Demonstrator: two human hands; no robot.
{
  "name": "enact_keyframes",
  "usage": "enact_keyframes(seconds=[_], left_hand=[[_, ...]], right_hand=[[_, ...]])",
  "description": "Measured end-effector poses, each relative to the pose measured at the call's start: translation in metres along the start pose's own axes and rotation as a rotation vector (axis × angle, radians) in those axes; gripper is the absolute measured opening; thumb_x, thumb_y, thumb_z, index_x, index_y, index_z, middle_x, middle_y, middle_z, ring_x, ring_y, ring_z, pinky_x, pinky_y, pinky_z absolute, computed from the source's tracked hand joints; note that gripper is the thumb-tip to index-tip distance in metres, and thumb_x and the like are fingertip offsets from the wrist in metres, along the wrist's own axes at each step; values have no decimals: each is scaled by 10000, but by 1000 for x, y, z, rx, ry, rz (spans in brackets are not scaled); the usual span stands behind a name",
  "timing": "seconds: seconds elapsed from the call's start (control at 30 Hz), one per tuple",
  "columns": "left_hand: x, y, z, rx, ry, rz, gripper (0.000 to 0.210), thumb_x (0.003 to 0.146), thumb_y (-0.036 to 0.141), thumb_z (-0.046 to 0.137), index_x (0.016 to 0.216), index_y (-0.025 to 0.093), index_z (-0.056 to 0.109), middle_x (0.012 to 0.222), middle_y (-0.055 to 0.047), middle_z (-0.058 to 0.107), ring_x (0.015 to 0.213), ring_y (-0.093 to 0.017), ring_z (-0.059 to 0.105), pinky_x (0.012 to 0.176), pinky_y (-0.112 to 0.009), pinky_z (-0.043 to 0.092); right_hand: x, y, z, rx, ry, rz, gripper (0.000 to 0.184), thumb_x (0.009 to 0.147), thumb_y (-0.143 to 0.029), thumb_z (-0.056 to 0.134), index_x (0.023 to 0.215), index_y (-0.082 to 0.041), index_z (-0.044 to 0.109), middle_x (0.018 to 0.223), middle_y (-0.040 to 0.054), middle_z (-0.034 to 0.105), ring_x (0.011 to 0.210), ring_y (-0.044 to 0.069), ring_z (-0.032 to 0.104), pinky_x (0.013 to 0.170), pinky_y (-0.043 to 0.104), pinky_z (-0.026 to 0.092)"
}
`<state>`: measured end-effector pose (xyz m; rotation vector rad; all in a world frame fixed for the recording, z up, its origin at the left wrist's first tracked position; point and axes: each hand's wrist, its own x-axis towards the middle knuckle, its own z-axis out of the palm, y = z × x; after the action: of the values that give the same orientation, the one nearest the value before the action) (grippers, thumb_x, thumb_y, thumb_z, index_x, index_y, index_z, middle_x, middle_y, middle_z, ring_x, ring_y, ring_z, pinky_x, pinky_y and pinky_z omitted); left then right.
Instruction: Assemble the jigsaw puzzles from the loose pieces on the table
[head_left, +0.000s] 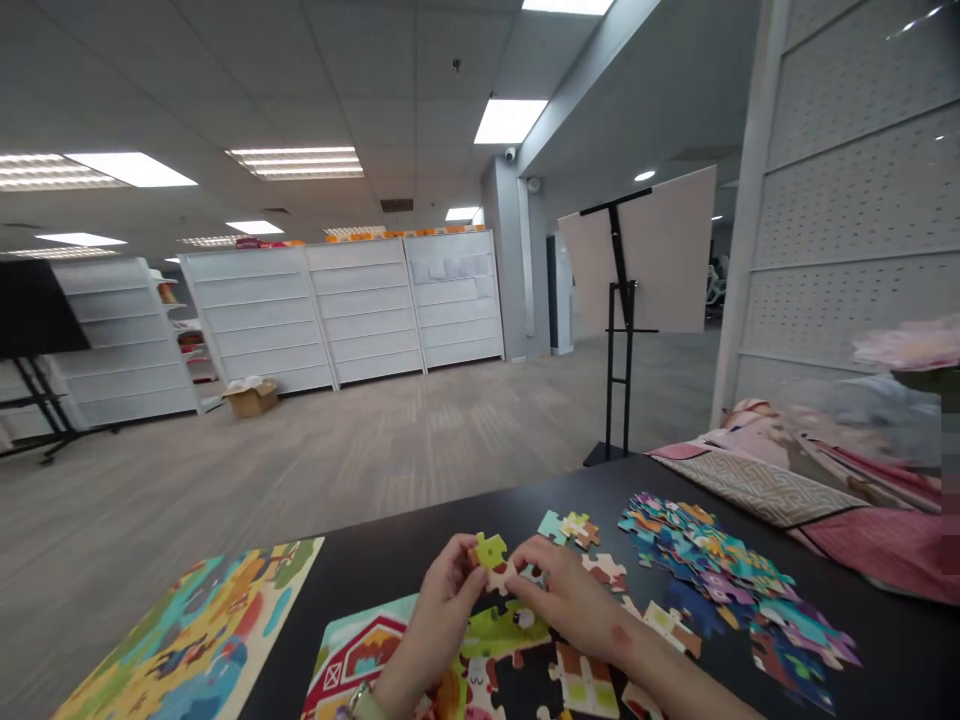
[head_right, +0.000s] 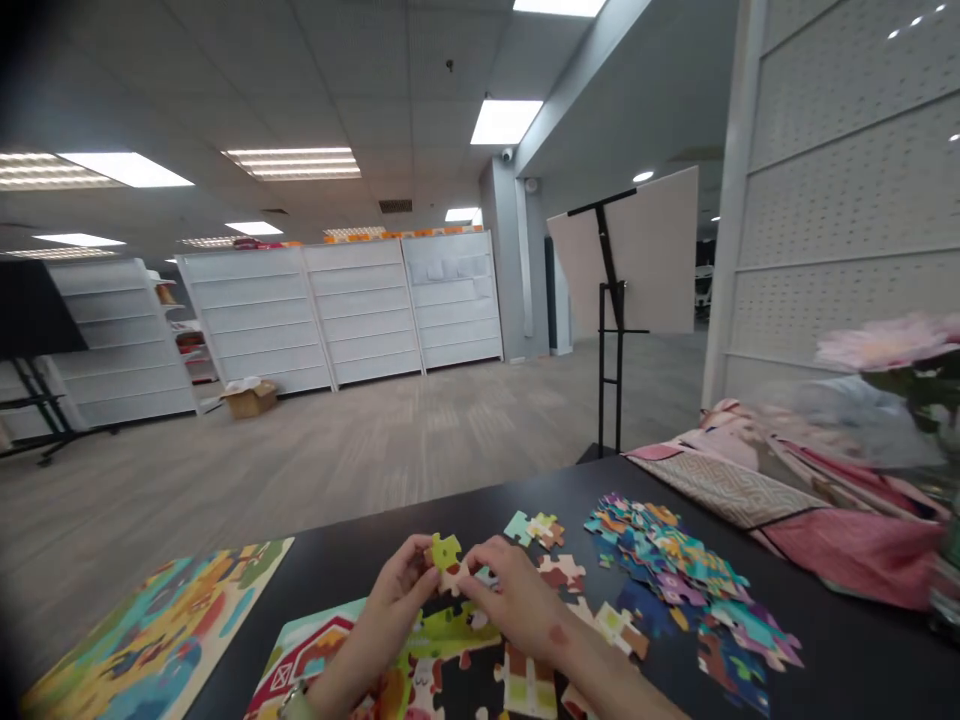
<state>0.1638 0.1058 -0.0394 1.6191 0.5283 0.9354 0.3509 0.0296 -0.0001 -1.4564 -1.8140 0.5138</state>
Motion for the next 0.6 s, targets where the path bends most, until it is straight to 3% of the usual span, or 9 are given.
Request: enact_keyframes(seconds=[0.17,0.37,0.6], left_hand=[[-6,-5,2,42,-68,-12,262,885,415,701,923,187,580,833,-4,594,767,-167,590,705,-262,483],[-9,-3,4,111,-90,-29,262,863,247,688,1088,192,566,872,-3,601,781,-159,582,700,-238,472],[-11,0,7,167,-115,-31,176,870,182,609,1037,187,552,853,4,581,773,-151,591,706,-233,478]], right_hand=[[3,5,2,101,36,17,298,981,-385,479,799,-210,636,807,-6,663,787,170,609,727,257,431],[5,10,4,159,23,48,354,977,-443,487,766,-191,618,753,-4,647,724,167,577,672,258,406],[4,8,4,184,29,54,341,979,-430,483,790,-190,634,784,12,691,752,175,615,707,270,427]])
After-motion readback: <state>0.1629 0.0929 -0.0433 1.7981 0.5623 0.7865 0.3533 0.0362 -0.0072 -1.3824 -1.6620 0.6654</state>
